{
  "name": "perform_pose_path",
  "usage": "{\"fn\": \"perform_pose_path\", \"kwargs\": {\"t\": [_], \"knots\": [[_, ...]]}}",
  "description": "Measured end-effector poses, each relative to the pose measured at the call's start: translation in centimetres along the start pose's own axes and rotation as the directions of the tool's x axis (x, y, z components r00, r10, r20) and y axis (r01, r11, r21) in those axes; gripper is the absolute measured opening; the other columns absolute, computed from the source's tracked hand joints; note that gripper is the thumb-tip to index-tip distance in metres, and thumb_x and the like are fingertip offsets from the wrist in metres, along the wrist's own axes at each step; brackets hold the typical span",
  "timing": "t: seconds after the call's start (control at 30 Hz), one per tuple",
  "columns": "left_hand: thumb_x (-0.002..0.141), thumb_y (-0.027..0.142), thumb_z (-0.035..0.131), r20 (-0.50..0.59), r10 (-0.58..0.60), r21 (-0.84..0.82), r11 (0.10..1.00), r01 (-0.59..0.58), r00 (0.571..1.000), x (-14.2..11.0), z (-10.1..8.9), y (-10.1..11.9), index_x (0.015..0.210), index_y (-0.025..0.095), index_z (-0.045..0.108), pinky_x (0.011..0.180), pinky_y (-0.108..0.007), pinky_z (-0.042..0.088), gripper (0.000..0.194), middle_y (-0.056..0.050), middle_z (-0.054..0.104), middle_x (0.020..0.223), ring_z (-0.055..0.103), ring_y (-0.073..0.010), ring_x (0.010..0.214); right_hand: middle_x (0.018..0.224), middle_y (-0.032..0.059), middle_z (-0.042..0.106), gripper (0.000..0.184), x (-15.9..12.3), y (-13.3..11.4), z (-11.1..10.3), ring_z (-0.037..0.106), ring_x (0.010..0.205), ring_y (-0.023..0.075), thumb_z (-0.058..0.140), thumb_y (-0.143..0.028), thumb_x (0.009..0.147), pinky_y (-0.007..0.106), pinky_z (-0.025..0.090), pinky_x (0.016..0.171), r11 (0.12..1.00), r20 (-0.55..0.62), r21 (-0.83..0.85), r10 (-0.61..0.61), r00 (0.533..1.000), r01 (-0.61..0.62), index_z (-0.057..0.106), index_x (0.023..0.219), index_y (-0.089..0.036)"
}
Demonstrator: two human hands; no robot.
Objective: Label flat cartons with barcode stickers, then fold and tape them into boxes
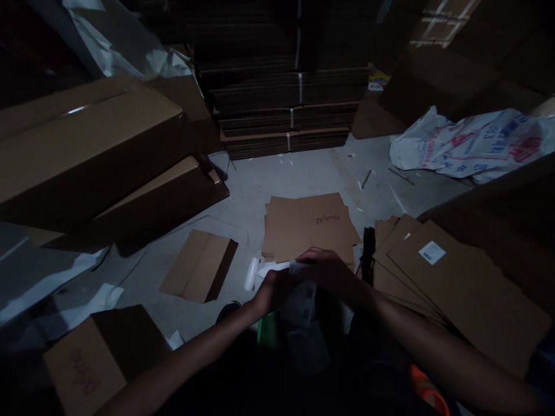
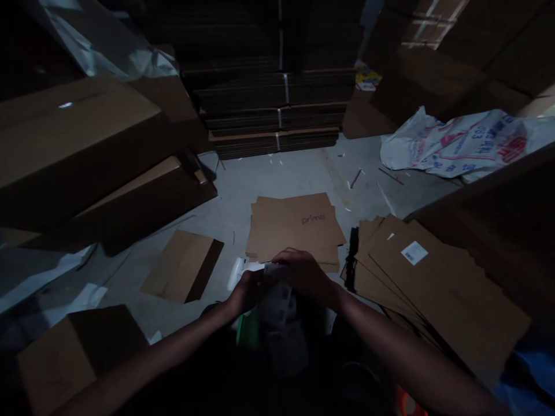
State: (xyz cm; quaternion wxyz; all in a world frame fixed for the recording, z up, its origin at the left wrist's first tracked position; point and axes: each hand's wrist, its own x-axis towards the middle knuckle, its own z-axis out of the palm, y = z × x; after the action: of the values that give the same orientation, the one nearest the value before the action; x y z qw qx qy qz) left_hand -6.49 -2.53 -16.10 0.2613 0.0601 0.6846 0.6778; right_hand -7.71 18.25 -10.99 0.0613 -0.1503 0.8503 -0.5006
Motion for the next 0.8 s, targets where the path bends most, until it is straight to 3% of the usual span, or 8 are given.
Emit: {"fn": "perform_pose_path", "kwargs": {"t": [0.2, 0.27, 0.4, 0.47, 0.53, 0.63, 0.7, 0.8], "knots": [[0.086, 0.033, 0.075, -0.084, 0.261, 0.239, 0.942, -0.234, 0.962, 0.7, -1.3, -0.1, 0.124, 0.022, 0.069, 0.084, -0.031, 0.054, 0.040, -0.008, 0.074, 0.119, 0.070, -0.0215, 0.099, 0.094, 0.0000, 0.076, 0.011, 0.8, -0.1, 0.7, 0.069, 0.080, 0.0142, 0.068, -0.030, 0.096, 0.025, 0.050, 0.074, 0.999, 0.059, -0.008, -0.045, 0.997, 0.046, 0.076, 0.102, -0.027], [0.091, 0.036, 0.069, -0.076, 0.223, 0.372, 0.911, -0.180, 0.972, 1.0, -1.5, 0.0, 0.101, 0.018, 0.075, 0.072, -0.026, 0.049, 0.021, -0.003, 0.076, 0.092, 0.068, -0.0169, 0.082, 0.090, 0.0008, 0.076, 0.011, 0.9, 0.3, 0.8, 0.069, 0.079, 0.0152, 0.067, -0.031, 0.097, 0.025, 0.049, 0.073, 0.995, 0.064, -0.082, -0.052, 0.997, 0.057, 0.076, 0.098, -0.026], [0.095, 0.049, 0.061, -0.125, 0.070, 0.527, 0.850, 0.006, 0.990, 0.7, -2.4, -0.2, 0.063, 0.013, 0.063, 0.056, -0.024, 0.032, 0.048, 0.004, 0.055, 0.056, 0.051, -0.0119, 0.061, 0.090, 0.0028, 0.075, 0.008, 1.6, 0.7, 1.7, 0.068, 0.088, 0.0180, 0.068, -0.023, 0.095, 0.028, 0.049, 0.079, 0.952, 0.075, -0.286, -0.095, 0.993, 0.113, 0.076, 0.095, -0.025], [0.095, 0.052, 0.060, -0.135, 0.054, 0.478, 0.878, 0.017, 0.989, 0.3, -3.0, -0.5, 0.068, 0.013, 0.066, 0.058, -0.024, 0.036, 0.048, 0.002, 0.060, 0.061, 0.055, -0.0137, 0.065, 0.089, 0.0023, 0.074, 0.010, 1.9, 0.6, 2.3, 0.067, 0.088, 0.0178, 0.068, -0.020, 0.093, 0.027, 0.048, 0.078, 0.939, 0.092, -0.319, -0.103, 0.990, 0.127, 0.076, 0.093, -0.026], [0.089, 0.050, 0.071, -0.160, 0.122, 0.364, 0.930, -0.056, 0.980, 0.0, -3.4, -0.7, 0.092, 0.015, 0.073, 0.066, -0.026, 0.046, 0.035, -0.004, 0.072, 0.088, 0.065, -0.0192, 0.082, 0.088, 0.0021, 0.074, 0.010, 2.2, 0.4, 2.8, 0.066, 0.084, 0.0171, 0.068, -0.021, 0.093, 0.026, 0.047, 0.075, 0.946, 0.096, -0.291, -0.119, 0.988, 0.142, 0.077, 0.092, -0.026], [0.077, 0.038, 0.084, -0.120, 0.217, 0.223, 0.957, -0.186, 0.969, 0.0, -3.6, -0.8, 0.124, 0.019, 0.068, 0.085, -0.032, 0.053, 0.053, -0.011, 0.071, 0.124, 0.067, -0.0262, 0.109, 0.088, 0.0020, 0.073, 0.010, 2.9, -0.1, 3.0, 0.066, 0.080, 0.0162, 0.069, -0.027, 0.092, 0.025, 0.046, 0.071, 0.968, 0.117, -0.198, -0.134, 0.984, 0.155, 0.079, 0.095, -0.027], [0.081, 0.039, 0.081, -0.037, 0.138, 0.250, 0.960, -0.124, 0.990, 0.1, -3.4, -1.0, 0.111, 0.015, 0.074, 0.080, -0.032, 0.053, 0.039, -0.010, 0.076, 0.108, 0.070, -0.0271, 0.100, 0.090, 0.0017, 0.073, 0.012, 3.8, -0.3, 2.6, 0.068, 0.080, 0.0161, 0.068, -0.027, 0.092, 0.025, 0.047, 0.071, 0.972, 0.160, -0.180, -0.123, 0.979, 0.151, 0.080, 0.094, -0.028], [0.084, 0.045, 0.075, -0.052, -0.045, 0.345, 0.937, 0.060, 0.998, 0.0, -3.3, -1.9, 0.090, 0.011, 0.077, 0.065, -0.033, 0.048, 0.034, -0.009, 0.075, 0.083, 0.069, -0.0265, 0.079, 0.093, 0.0022, 0.076, 0.013, 5.8, 0.4, 1.4, 0.068, 0.082, 0.0166, 0.068, -0.028, 0.090, 0.026, 0.047, 0.072, 0.970, 0.214, -0.222, -0.051, 0.976, 0.099, 0.081, 0.088, -0.027]]}}
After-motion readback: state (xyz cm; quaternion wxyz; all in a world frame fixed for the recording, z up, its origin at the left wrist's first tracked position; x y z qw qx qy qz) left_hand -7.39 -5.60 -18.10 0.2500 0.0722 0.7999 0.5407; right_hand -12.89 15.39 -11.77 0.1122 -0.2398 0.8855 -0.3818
